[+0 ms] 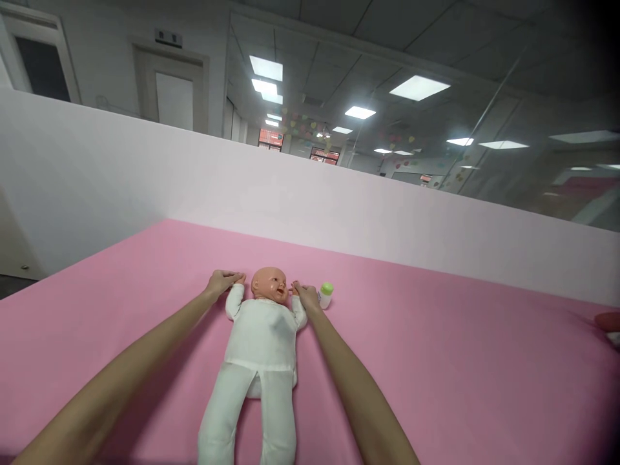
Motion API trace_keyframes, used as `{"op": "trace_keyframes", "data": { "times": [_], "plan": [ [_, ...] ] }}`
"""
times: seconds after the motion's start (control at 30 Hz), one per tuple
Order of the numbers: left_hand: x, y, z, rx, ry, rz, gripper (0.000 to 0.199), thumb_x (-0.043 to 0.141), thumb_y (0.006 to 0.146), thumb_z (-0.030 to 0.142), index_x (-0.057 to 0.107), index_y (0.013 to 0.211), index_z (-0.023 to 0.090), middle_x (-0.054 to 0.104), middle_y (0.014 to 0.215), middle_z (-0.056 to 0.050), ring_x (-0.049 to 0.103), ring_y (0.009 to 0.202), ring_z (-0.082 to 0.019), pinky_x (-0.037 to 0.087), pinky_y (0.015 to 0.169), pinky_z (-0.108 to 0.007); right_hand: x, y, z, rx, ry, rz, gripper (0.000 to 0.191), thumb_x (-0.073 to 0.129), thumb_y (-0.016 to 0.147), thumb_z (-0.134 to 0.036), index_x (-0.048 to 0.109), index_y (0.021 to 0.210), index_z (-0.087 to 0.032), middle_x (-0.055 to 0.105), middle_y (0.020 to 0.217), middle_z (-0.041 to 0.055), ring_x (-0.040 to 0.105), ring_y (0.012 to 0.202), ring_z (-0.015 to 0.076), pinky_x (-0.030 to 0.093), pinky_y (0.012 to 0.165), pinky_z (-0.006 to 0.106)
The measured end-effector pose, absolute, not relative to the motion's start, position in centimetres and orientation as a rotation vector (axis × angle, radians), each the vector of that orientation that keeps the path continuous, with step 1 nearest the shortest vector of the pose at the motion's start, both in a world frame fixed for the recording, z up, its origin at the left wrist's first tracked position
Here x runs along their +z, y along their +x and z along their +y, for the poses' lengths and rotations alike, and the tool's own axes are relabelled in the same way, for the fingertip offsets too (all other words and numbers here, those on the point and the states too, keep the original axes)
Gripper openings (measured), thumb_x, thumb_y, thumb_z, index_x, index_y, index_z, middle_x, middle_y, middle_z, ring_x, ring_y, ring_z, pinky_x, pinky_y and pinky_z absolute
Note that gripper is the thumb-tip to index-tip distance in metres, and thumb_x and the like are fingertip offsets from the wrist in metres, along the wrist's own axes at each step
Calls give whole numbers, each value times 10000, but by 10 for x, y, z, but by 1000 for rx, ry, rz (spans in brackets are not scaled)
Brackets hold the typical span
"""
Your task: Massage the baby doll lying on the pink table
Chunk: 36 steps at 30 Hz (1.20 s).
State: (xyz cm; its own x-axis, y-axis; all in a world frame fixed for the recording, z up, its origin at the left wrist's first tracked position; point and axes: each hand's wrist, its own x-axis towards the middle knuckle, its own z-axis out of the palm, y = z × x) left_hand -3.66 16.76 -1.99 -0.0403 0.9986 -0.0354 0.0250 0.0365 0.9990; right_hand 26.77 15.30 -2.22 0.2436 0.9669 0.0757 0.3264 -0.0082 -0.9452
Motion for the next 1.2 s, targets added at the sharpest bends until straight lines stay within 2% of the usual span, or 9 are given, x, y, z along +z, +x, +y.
{"op": "trace_keyframes", "data": {
  "times": [0.1,0.23,0.4,0.5,0.67,0.83,0.97,1.07,1.2],
  "plan": [
    [-2,-53,147,1207,1245,1168,588,910,571,558,828,992,157,808,1069,-137,731,934,-271,561,762,-333,-5,273,131,810,-1408,-1271,475,615,816,-627,739,787,-169,796,986,145,720,929,260,528,787,314],
    [18,-79,108,1090,1508,1026,494,870,683,473,826,1094,203,805,1104,-119,721,987,-278,547,786,-333,20,280,82,847,-1246,-1415,534,698,796,-655,797,954,-154,789,1012,137,700,955,272,521,828,338],
    [31,-101,53,766,1795,733,217,798,765,337,855,930,210,807,912,-79,730,872,-256,546,790,-325,36,293,15,959,-1172,-1872,327,767,816,-458,810,1004,-194,745,917,59,625,794,209,499,746,328],
    [23,-102,29,599,1905,623,178,814,751,309,862,896,218,798,887,-80,732,846,-264,556,755,-325,31,300,-11,1036,-1074,-2130,255,792,762,-304,812,1005,-228,728,1005,53,632,889,224,506,820,339],
    [1,-94,14,526,1940,546,225,840,736,313,866,948,242,795,977,-90,729,937,-281,577,813,-361,19,308,-28,1027,-1050,-2302,355,756,729,-215,816,1074,-273,703,1129,52,616,1084,257,482,986,375],
    [11,-83,21,663,1881,647,217,829,765,362,863,913,207,804,931,-99,734,884,-277,574,799,-358,29,307,-18,1100,-1053,-2149,300,755,818,-340,811,1094,-234,729,1116,77,655,1032,258,524,945,389],
    [25,-66,53,1093,1624,864,323,859,730,426,854,957,196,817,1010,-105,738,966,-292,572,877,-375,40,296,17,968,-1107,-1741,445,753,843,-535,794,1145,-211,756,1196,104,667,1124,296,523,1003,433],
    [28,-50,85,1327,1412,972,458,894,673,503,841,999,185,803,1110,-132,726,1035,-302,574,883,-386,38,285,56,828,-1162,-1455,491,765,796,-603,804,1037,-178,781,1135,123,678,1121,322,545,955,418],
    [14,-33,126,1355,1214,1155,558,893,612,602,826,951,163,797,1108,-139,727,961,-266,575,786,-339,16,275,105,829,-1291,-1280,393,694,847,-536,771,869,-151,797,1064,142,713,1054,282,561,868,344]
  ]
}}
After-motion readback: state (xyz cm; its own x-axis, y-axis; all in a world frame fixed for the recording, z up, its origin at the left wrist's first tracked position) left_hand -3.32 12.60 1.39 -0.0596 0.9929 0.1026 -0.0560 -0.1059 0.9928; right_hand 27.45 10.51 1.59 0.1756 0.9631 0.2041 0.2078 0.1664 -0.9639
